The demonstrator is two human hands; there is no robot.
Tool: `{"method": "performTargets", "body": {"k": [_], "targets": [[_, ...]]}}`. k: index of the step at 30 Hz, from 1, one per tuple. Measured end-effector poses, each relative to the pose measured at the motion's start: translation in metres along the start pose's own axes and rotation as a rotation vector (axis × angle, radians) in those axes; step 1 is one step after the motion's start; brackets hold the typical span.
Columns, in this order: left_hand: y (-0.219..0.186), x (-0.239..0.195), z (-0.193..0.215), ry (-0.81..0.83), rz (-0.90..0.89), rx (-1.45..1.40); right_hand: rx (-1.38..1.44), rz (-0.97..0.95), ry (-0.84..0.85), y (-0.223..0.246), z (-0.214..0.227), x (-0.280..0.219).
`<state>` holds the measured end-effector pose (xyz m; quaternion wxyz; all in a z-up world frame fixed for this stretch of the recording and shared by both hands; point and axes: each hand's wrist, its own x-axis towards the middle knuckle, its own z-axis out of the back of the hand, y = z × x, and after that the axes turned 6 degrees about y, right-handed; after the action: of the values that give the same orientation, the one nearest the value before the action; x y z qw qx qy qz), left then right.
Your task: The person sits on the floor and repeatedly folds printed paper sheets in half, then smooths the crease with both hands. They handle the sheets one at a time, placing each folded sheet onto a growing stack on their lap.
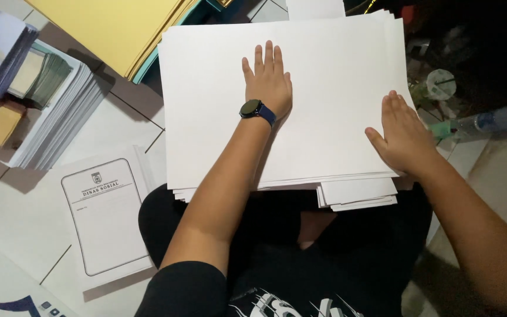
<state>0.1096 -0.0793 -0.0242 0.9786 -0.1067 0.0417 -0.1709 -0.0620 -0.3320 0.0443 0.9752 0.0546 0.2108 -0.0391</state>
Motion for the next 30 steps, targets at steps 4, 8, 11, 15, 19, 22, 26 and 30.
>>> {"method": "performTargets", "body": {"k": [4, 8, 11, 15, 19, 22, 26, 30], "targets": [[-0.005, -0.063, -0.002, 0.150, -0.219, 0.047, -0.016, 0.029, -0.017, -0.006, -0.001, 0.010], [-0.001, -0.148, -0.009, 0.023, -0.166, -0.051, -0.086, 0.070, -0.025, -0.008, -0.007, 0.034], [-0.006, -0.170, 0.034, 0.318, -0.141, -0.181, -0.175, 0.296, -0.044, 0.030, -0.008, 0.056], [-0.006, -0.170, 0.017, 0.295, -0.139, -0.209, -0.191, 0.456, -0.019, 0.125, 0.006, 0.099], [-0.006, -0.169, -0.015, -0.094, -0.127, -0.058, -0.015, 0.430, -0.008, 0.160, 0.030, 0.158], [-0.005, -0.170, -0.015, -0.109, -0.110, -0.074, 0.006, 0.448, -0.086, 0.163, 0.030, 0.195], [-0.008, -0.172, -0.010, -0.102, -0.108, -0.036, 0.007, 0.404, -0.098, 0.163, 0.036, 0.185], [-0.009, -0.164, -0.016, -0.051, -0.105, -0.031, 0.012, 0.287, -0.149, 0.108, 0.026, 0.162]]}}
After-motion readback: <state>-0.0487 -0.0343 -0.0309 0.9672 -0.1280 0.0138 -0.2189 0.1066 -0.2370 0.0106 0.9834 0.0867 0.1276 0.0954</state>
